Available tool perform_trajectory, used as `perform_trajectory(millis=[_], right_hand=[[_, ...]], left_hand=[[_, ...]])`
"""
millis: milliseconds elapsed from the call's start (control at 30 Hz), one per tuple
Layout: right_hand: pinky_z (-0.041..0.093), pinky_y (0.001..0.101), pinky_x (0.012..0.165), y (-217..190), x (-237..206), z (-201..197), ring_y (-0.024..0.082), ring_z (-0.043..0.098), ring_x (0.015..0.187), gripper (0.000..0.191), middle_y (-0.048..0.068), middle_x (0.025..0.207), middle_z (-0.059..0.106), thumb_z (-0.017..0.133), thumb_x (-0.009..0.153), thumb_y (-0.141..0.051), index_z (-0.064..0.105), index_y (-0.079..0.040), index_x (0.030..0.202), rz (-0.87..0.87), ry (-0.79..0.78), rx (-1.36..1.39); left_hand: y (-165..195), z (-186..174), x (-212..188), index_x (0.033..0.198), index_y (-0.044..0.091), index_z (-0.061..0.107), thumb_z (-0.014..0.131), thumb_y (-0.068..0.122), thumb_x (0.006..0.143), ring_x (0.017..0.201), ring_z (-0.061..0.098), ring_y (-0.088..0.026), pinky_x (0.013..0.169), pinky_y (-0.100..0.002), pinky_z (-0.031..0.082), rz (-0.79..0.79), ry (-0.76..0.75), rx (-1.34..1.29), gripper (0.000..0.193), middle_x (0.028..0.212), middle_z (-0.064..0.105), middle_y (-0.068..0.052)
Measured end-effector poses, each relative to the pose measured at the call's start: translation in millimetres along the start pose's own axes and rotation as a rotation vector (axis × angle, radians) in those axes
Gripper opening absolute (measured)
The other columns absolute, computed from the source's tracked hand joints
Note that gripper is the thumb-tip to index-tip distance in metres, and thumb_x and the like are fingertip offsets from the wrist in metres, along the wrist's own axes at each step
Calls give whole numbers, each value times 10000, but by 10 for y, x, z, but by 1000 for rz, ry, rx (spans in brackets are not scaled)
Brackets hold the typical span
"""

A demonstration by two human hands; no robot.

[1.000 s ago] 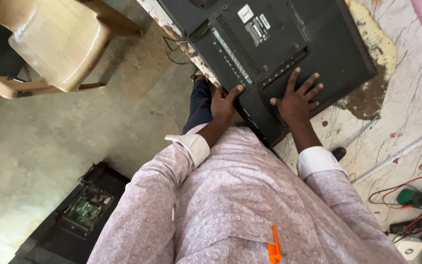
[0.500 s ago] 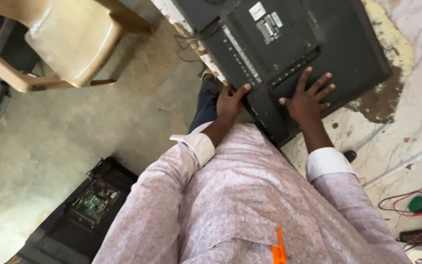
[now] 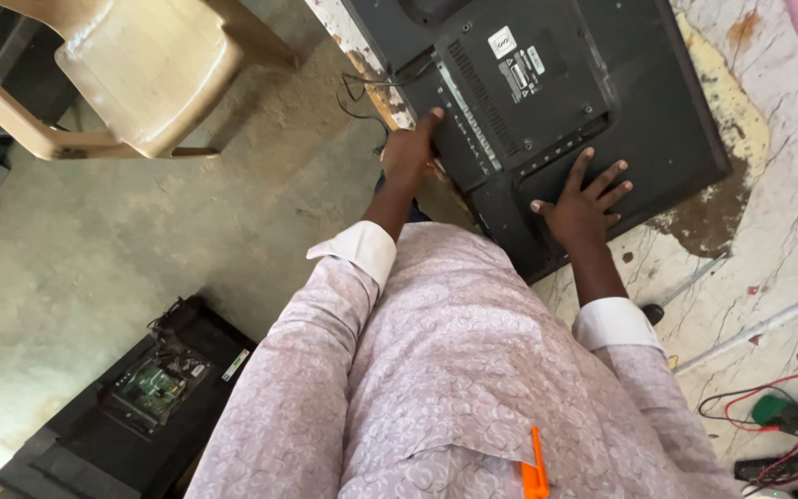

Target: The person uses a cordless drill to unscrew the stand bracket from the back of a television lying face-down on a workbench. They set the drill down, wipe the back panel with a cloth, reposition the television, and continue working on the bracket and back panel by hand.

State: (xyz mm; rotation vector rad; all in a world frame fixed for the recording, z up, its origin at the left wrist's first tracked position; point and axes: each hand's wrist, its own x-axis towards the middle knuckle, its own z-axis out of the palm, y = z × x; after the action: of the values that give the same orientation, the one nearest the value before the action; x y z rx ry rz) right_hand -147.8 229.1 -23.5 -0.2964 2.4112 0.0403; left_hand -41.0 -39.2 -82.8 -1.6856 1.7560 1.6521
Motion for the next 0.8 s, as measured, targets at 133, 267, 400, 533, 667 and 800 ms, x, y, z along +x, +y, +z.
perform_trajectory(millis=[133, 267, 400, 533, 667, 800], right_hand=[[236, 837, 1087, -43, -11, -9, 636, -155, 1500, 1273, 324, 1647, -259, 794, 833, -555, -98, -239, 1684, 26, 1, 4], [225, 848, 1080, -69, -23, -4, 646, -161, 1496, 1275, 332, 1644, -260, 794, 835, -546, -99, -224, 1685, 32, 7, 13], [216, 851, 1083, -105, -47, -23, 654, -153, 1490, 1258, 347, 1639, -257, 790, 847, -529, -95, -218, 1685, 32, 1, 12], [194, 851, 1087, -114, -54, -59, 656, -165, 1482, 1249, 355, 1624, -269, 792, 856, -508, -99, -203, 1676, 37, -16, 19], [187, 855, 1088, -147, -32, -108, 657, -183, 1480, 1264, 351, 1619, -285, 792, 850, -499, -118, -196, 1673, 56, -57, 14], [180, 861, 1085, -149, 17, -104, 665, -203, 1467, 1266, 362, 1604, -306, 787, 859, -506, -133, -187, 1669, 60, -86, 11]], left_hand=[[224, -56, -10, 837, -73, 694, 860, 474, 768, 615, 608, -309, 617, -481, 501, -70, 100, -339, 576, 716, 680, -175], [255, -59, -62, 728, 41, 769, 869, 436, 693, 599, 712, -186, 589, -324, 512, 123, 157, -323, 409, 689, 760, -69], [275, -43, -18, 718, 2, 725, 913, 367, 670, 592, 676, -210, 523, -311, 491, 17, 166, -361, 413, 681, 720, -88], [231, -19, 35, 891, -46, 671, 911, 252, 650, 583, 696, -214, 483, -352, 558, -3, 17, -738, 452, 778, 721, -130], [195, -43, 74, 1029, -17, 543, 918, 277, 686, 472, 503, -167, 385, -344, 395, -4, 22, -685, 587, 758, 591, -122], [156, -107, 139, 1007, 10, 586, 855, 409, 733, 475, 506, -139, 393, -299, 415, 51, -51, -608, 555, 745, 606, -72]])
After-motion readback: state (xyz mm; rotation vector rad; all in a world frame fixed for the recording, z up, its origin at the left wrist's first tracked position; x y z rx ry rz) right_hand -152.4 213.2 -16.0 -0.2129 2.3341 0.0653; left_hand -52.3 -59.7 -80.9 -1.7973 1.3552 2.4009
